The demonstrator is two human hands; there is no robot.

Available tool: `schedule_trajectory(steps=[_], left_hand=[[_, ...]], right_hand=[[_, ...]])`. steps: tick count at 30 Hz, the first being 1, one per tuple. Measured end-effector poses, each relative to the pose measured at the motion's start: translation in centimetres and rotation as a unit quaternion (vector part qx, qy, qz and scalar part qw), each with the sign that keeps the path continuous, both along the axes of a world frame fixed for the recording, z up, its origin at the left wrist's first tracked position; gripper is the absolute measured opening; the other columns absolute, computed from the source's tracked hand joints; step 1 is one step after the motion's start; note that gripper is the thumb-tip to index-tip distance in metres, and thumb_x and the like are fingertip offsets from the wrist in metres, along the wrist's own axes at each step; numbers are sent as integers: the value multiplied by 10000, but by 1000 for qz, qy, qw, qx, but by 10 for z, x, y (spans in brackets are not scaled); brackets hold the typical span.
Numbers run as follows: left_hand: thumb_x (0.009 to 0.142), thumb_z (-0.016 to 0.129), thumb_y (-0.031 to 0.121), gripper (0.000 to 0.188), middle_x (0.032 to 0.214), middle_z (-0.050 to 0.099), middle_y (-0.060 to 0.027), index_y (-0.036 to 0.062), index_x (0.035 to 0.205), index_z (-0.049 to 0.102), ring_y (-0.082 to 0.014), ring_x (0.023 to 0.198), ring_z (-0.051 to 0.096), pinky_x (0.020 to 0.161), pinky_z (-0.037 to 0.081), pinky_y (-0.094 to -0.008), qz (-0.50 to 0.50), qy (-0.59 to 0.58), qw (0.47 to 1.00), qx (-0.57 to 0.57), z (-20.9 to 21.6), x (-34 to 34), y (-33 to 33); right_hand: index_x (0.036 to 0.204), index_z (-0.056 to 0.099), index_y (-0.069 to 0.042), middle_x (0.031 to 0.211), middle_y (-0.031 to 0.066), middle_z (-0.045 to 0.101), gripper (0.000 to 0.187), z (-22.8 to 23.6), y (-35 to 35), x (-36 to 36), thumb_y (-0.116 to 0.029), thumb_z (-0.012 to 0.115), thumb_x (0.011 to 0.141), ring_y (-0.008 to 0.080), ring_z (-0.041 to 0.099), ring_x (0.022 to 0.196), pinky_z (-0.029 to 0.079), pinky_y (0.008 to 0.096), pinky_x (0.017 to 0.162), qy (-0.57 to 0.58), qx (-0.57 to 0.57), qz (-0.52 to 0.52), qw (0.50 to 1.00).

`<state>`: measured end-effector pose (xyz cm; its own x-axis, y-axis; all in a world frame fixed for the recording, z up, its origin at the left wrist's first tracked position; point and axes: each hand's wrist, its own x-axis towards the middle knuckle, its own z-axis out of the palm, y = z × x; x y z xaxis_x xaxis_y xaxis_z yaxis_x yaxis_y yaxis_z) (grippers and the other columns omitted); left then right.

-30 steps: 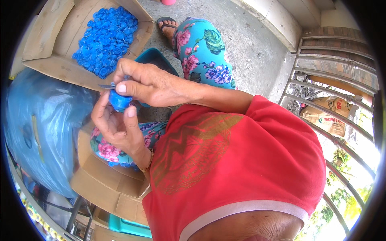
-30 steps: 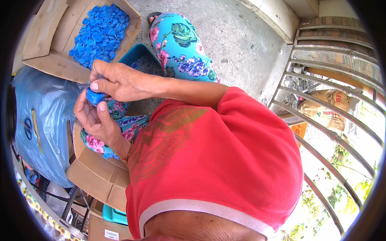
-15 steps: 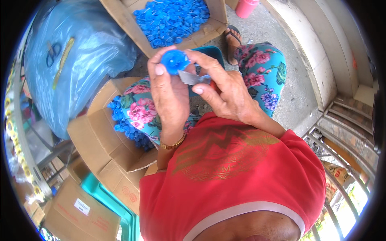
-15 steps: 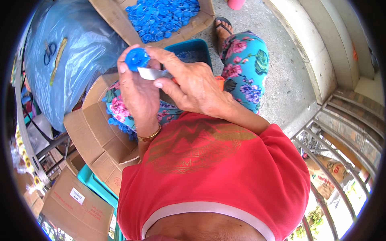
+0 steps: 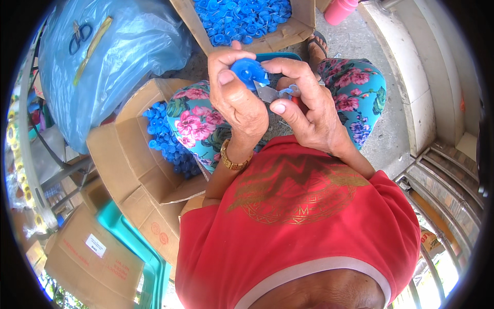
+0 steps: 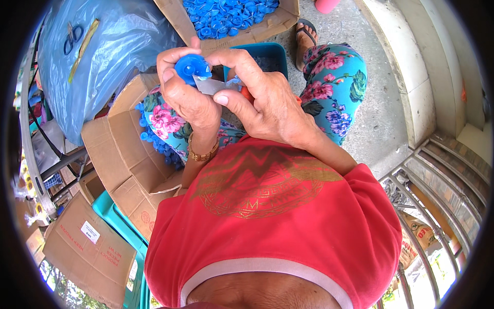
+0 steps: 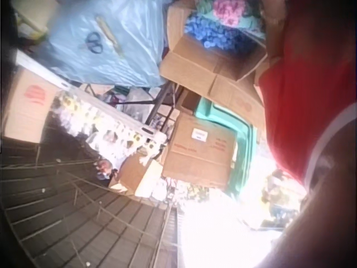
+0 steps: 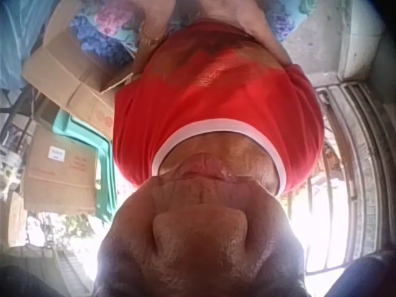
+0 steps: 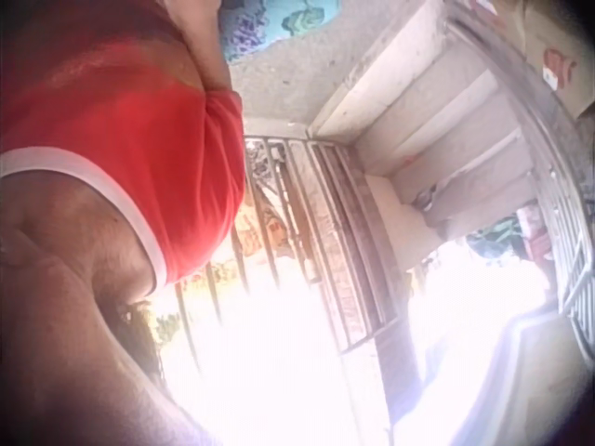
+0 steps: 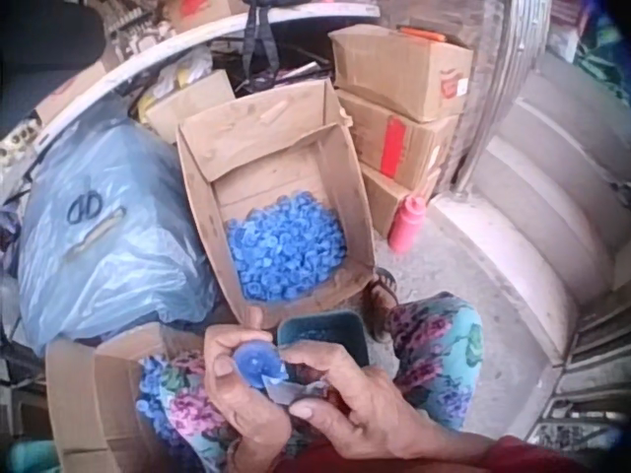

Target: The person sits on the floor and repeatedly picks up small blue plastic pieces from a box. They insert a small metal pin into each piece, then use pliers to crimp the pin, securing it in place. The finished items are placed into a blue container.

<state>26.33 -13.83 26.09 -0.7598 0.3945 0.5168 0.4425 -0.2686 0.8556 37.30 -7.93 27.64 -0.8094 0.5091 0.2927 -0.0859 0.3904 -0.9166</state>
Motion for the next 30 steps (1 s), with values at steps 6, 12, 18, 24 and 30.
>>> schedule_trajectory(steps=[6, 12, 18, 24, 30], left_hand=[[927, 251, 329, 454, 799, 499, -95, -25, 807, 509, -185, 745, 523, 967, 415, -472, -40, 2, 999, 17, 0, 6, 1], [969, 245, 329, 460, 767, 525, -69, -8, 828, 525, -137, 678, 493, 706, 450, -298, -47, -96, 994, -26, -3, -3, 1], [922, 298, 329, 417, 758, 467, -61, -7, 776, 496, -132, 613, 481, 893, 461, -394, -69, -109, 990, -54, 7, -3, -5], [969, 289, 319, 434, 735, 522, -99, -16, 803, 508, -162, 668, 507, 803, 457, -345, -108, -11, 993, -50, 5, -5, -7], [952, 299, 321, 422, 752, 540, -67, -1, 797, 523, -109, 654, 494, 719, 479, -310, -166, -94, 981, -47, 4, -3, -11]], right_hand=[[1183, 461, -82, 778, 135, 598, 350, -10, 2, -4, -169, 580, 866, 263, 605, 597, 471, 319, 563, 58, -3, -22, 998], [1233, 425, -79, 857, 164, 605, 412, -6, 0, 1, -149, 578, 856, 319, 618, 640, 484, 362, 571, 26, 16, -8, 999], [1244, 409, -89, 786, 186, 599, 437, -9, 0, 2, -149, 589, 851, 342, 617, 636, 474, 378, 552, 13, 30, -5, 999], [1190, 419, -76, 752, 152, 576, 355, -3, 0, 6, -165, 569, 881, 258, 593, 594, 445, 312, 555, -16, -65, 16, 998], [1153, 432, -61, 780, 105, 540, 305, -5, 5, 6, -189, 544, 899, 198, 544, 628, 414, 291, 579, -14, -55, 22, 998]])
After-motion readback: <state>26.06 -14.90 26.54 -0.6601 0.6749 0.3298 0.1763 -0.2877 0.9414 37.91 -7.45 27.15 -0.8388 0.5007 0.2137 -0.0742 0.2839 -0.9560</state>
